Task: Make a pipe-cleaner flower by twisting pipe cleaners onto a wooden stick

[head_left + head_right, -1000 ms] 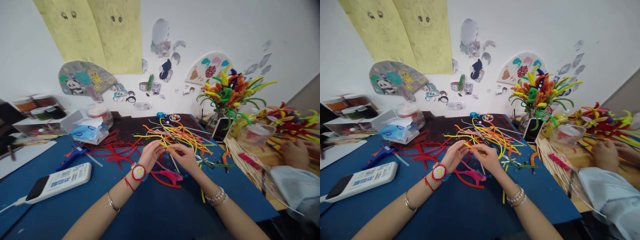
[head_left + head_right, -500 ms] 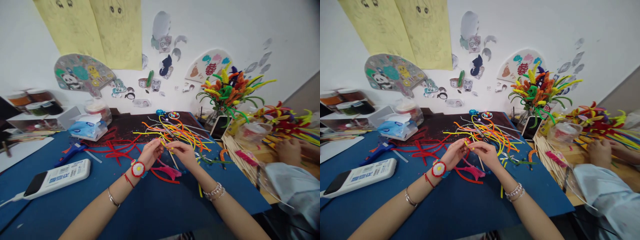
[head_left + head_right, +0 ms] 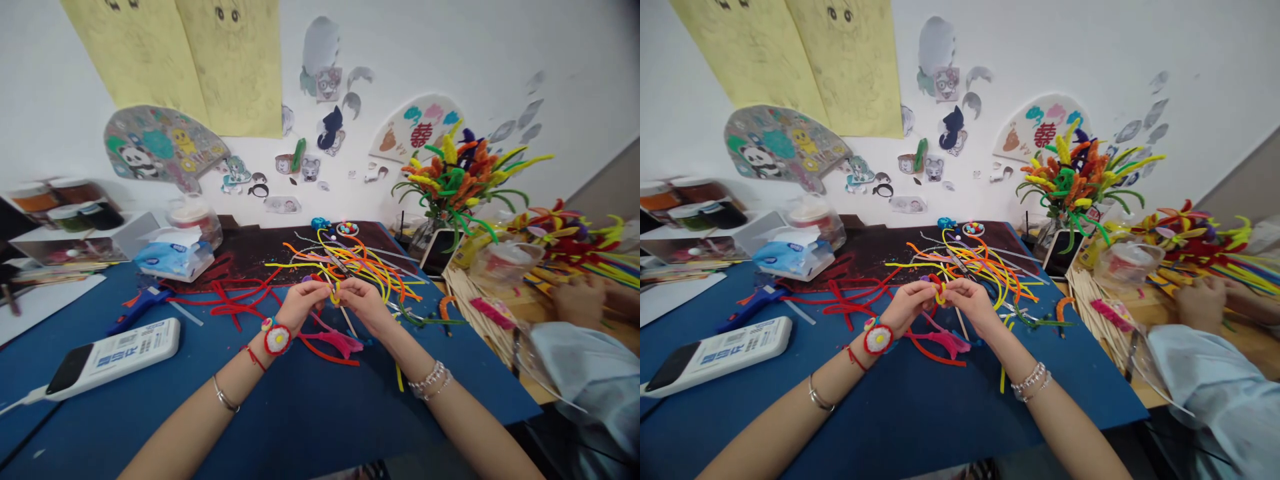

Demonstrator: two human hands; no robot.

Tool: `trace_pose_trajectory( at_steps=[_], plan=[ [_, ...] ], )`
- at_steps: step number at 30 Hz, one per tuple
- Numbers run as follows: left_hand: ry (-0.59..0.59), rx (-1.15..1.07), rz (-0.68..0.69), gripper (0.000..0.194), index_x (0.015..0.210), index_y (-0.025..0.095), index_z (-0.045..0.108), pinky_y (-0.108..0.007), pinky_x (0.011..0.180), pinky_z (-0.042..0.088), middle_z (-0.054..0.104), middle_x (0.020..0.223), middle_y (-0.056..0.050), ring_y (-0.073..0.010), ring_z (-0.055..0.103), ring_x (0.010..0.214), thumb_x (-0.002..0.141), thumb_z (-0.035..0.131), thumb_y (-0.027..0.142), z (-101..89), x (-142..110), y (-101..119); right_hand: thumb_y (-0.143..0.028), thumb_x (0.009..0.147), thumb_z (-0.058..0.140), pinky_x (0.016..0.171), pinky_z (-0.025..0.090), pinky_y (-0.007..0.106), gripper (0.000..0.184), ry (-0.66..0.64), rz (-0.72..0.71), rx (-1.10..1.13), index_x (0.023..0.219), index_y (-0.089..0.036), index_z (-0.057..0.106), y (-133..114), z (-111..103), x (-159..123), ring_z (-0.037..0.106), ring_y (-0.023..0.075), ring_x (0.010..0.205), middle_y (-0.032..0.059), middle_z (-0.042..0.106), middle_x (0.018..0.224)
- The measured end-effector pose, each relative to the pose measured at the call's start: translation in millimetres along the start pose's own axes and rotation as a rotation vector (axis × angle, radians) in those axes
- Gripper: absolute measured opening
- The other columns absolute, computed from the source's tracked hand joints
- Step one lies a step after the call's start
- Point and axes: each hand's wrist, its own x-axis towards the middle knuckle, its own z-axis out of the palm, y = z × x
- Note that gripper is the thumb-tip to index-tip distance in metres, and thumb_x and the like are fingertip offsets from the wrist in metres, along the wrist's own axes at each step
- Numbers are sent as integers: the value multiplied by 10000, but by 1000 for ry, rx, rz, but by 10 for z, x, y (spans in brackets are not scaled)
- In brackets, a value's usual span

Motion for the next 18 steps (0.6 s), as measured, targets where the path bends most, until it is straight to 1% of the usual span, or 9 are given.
trace_pose_trajectory(
  at_steps=[2, 5, 8, 15, 18],
  plan=[
    [17, 77, 20, 187, 725, 123, 675, -193, 478, 325, 581, 601, -16, -52, 408, 487, 617, 686, 275, -8, 7, 1, -262, 635, 694, 630, 482, 274, 154, -6, 4, -29, 752, -186, 627, 10, -10, 3, 585, 111, 588, -2, 649, 687],
    [35, 212, 84, 179, 701, 129, 682, -192, 467, 336, 585, 577, -17, -61, 423, 481, 624, 676, 291, -13, 7, 13, -270, 635, 692, 615, 489, 271, 159, -13, 10, -58, 750, -177, 633, 9, -19, 4, 584, 115, 599, 5, 646, 689],
    [37, 291, 127, 179, 696, 139, 692, -192, 459, 345, 575, 542, -11, -70, 431, 479, 628, 669, 302, -27, 9, 13, -290, 623, 697, 589, 496, 270, 178, -10, 17, -90, 742, -172, 637, -11, -21, 6, 579, 117, 588, 9, 644, 679],
    [10, 316, 123, 239, 775, 124, 689, -193, 430, 360, 562, 501, -9, -66, 442, 434, 653, 651, 327, -47, 18, -40, -289, 604, 703, 541, 488, 258, 174, 3, 9, -170, 710, -158, 660, -38, -47, 19, 565, 112, 546, 15, 645, 641],
    [-21, 275, 117, 247, 797, 116, 663, -200, 439, 395, 594, 551, -18, -72, 486, 432, 651, 658, 314, -25, 11, -36, -277, 606, 703, 523, 475, 249, 166, -19, 52, -164, 714, -156, 669, -44, -70, 18, 550, 101, 509, 12, 638, 611]
  ],
)
